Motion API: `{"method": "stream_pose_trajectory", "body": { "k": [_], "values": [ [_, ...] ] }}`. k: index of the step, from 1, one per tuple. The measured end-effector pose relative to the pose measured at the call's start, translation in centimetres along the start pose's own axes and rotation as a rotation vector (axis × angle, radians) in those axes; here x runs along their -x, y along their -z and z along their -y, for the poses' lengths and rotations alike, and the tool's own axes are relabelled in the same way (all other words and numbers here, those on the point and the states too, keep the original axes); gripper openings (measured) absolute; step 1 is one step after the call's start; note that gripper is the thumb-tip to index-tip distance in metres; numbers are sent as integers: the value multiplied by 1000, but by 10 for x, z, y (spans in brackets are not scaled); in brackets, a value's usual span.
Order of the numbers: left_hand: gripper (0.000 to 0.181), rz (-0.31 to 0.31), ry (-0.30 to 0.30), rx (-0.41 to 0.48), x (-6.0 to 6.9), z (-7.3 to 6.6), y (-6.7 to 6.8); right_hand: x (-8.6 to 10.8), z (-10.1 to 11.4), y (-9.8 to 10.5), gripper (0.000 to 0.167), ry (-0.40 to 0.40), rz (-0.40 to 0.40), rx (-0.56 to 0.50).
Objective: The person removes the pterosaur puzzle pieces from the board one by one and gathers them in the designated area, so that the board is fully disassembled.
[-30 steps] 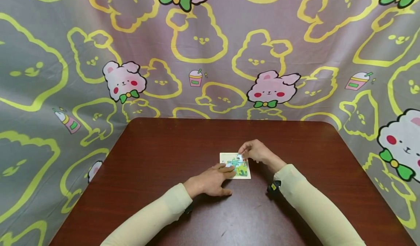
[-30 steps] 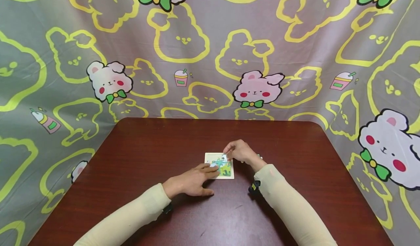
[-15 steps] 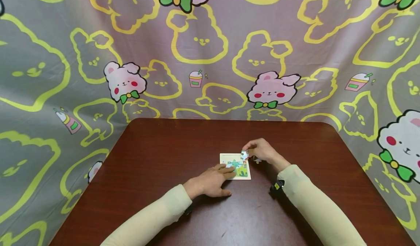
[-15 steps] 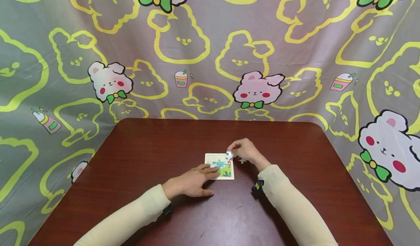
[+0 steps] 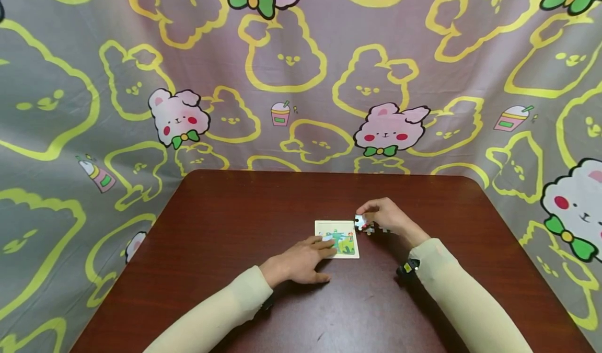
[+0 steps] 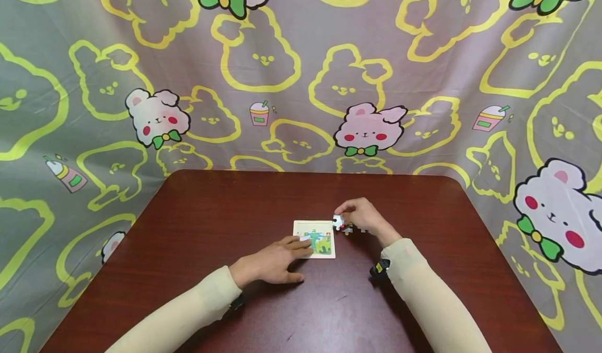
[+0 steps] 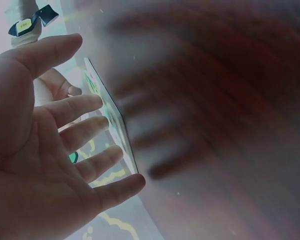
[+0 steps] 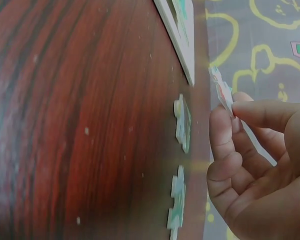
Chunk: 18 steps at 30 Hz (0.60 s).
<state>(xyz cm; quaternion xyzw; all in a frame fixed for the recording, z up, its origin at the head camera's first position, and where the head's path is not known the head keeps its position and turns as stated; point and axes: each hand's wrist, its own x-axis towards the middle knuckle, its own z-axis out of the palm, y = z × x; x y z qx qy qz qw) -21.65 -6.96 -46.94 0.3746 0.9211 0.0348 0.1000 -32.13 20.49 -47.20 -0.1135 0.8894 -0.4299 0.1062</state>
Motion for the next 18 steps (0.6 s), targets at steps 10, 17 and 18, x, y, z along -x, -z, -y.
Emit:
{"method": "stream_pose_trajectory", "body": {
  "k": [10, 17, 18],
  "values": [
    [65, -15, 5, 20, 8, 5, 0, 6, -10, 16, 16, -21, 13, -1],
    [65, -15, 5, 53, 15, 8, 2, 9, -17, 26, 17, -31, 22, -38],
    [65, -9, 10, 62, 16, 8, 3, 10, -17, 27, 18, -26, 23, -30]
  ]
}}
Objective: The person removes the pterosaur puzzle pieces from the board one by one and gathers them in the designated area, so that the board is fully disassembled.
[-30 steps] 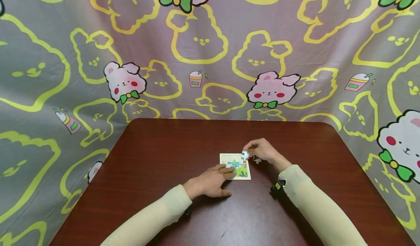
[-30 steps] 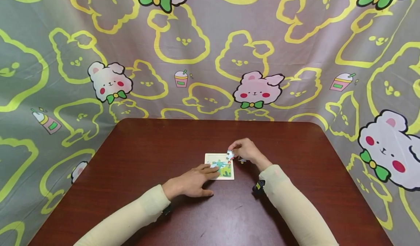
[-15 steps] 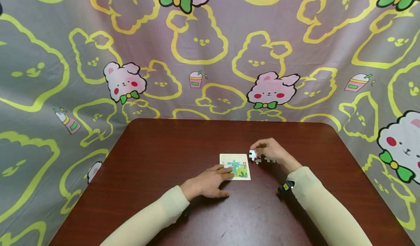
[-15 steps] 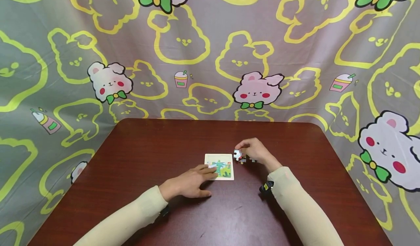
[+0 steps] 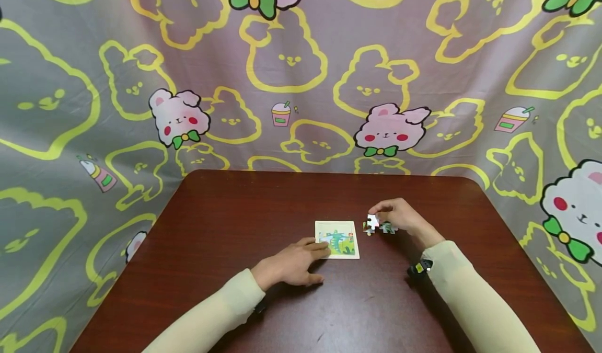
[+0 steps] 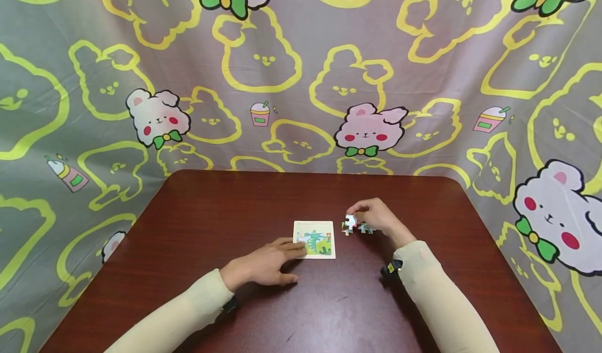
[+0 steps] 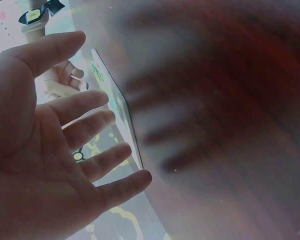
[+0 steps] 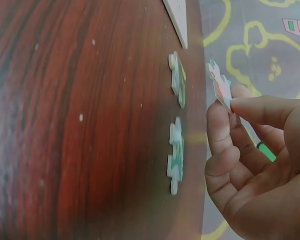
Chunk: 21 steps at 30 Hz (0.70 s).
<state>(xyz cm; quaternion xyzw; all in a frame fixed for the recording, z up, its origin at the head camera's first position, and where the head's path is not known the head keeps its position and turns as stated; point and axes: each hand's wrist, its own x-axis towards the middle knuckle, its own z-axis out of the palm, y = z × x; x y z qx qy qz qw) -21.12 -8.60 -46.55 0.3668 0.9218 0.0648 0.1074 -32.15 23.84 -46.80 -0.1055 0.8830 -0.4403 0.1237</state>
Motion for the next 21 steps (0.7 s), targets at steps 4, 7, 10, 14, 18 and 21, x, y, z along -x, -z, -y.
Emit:
{"method": "stream_pose_trajectory", "body": {
  "k": [4, 7, 10, 14, 18, 21],
  "values": [
    [64, 24, 16, 26, 2, -1, 0, 3, -3, 6, 18, 0, -12, 25],
    [63, 35, 24, 35, 3, -1, 0, 5, -6, 10, 18, -16, -14, 15],
    [64, 40, 29, 34, 4, -1, 0, 8, -11, 15, 19, -20, -12, 17],
    [65, 44, 26, 31, 4, -1, 0, 11, -19, 22, 19, -30, -16, 23],
    [66, 46, 22, 30, 5, -1, 0, 16, -28, 29, 20, -43, -19, 18],
    [66, 46, 20, 29, 6, -2, -1, 20, -34, 34, 20, -55, -21, 18]
  ]
}}
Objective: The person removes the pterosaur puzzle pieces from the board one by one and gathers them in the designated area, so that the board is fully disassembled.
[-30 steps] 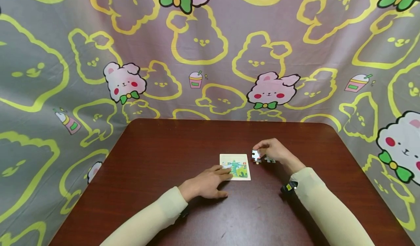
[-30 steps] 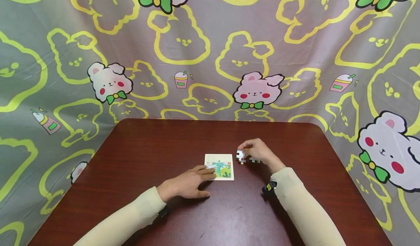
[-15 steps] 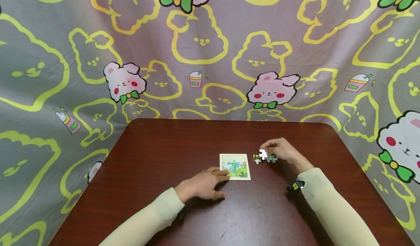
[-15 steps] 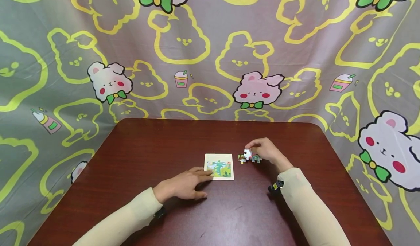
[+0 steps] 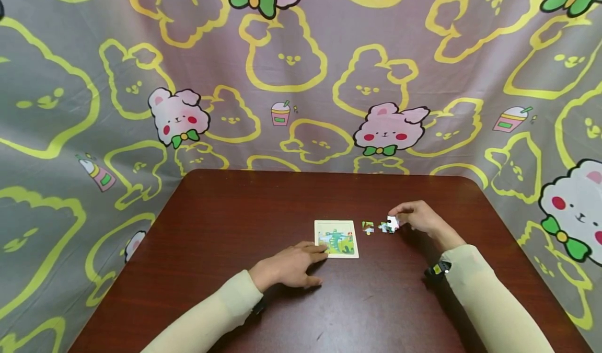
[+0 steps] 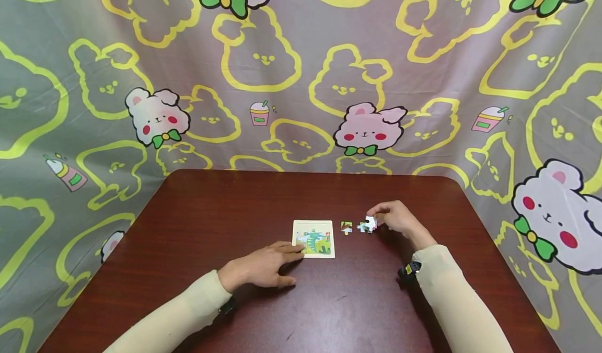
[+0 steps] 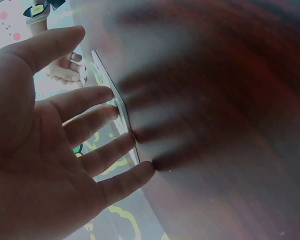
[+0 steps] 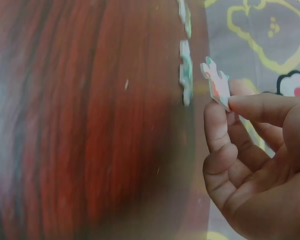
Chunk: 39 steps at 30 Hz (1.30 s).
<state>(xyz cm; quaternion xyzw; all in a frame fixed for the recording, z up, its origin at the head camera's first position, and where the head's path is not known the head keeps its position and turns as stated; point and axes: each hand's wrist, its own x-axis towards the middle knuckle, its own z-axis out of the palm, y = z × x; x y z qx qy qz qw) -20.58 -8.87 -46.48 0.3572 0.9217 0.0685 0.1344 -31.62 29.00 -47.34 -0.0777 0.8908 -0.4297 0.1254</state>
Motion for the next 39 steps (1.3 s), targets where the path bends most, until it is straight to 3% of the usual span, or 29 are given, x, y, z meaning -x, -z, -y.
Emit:
{"method": "stream_pose_trajectory", "body": {
  "k": [18, 39],
  "values": [
    [66, 0, -6, -1, 3, -1, -2, 7, -22, 16, 21, -39, -11, 35],
    [67, 1, -2, 6, 1, 0, -1, 8, -18, 15, 21, -46, -34, 43]
  ]
}}
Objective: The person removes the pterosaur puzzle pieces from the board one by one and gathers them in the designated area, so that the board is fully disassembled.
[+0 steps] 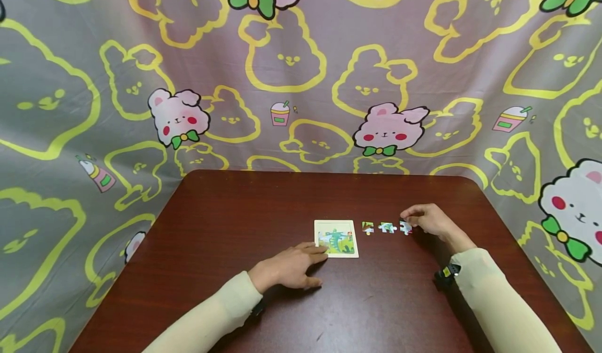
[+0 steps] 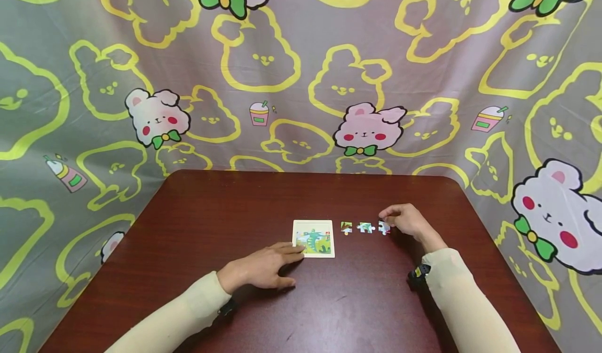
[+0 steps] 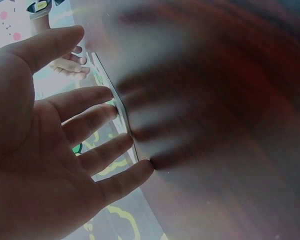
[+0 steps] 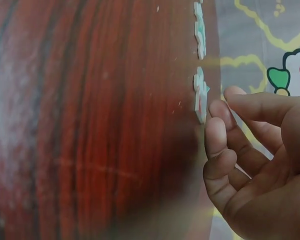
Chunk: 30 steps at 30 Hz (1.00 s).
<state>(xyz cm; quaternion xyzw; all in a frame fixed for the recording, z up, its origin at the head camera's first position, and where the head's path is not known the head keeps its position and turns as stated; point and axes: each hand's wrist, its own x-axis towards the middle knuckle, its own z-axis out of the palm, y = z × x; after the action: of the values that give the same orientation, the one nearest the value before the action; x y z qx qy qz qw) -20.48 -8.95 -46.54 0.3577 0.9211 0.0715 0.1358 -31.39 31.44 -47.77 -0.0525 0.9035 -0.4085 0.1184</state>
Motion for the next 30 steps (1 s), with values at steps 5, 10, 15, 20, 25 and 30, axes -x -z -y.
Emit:
{"method": "stream_pose_trajectory", "body": {
  "k": [5, 10, 15, 20, 25, 30],
  "values": [
    [68, 7, 14, 8, -1, 0, 0, 0, 7, -1, 25, 6, 6, -5],
    [67, 3, 12, 2, -2, 1, 0, -1, 18, -5, 29, 19, 42, -52],
    [66, 7, 17, 8, -1, 1, 0, -4, 30, -16, 31, 37, 79, -87],
    [66, 4, 17, 8, 0, 0, 1, -8, 45, -28, 32, 47, 101, -90],
    [66, 3, 21, 2, -1, 0, 1, -11, 58, -39, 31, 60, 111, -76],
    [67, 8, 19, 5, -1, -1, -1, -12, 70, -51, 31, 85, 134, -103]
  ]
}}
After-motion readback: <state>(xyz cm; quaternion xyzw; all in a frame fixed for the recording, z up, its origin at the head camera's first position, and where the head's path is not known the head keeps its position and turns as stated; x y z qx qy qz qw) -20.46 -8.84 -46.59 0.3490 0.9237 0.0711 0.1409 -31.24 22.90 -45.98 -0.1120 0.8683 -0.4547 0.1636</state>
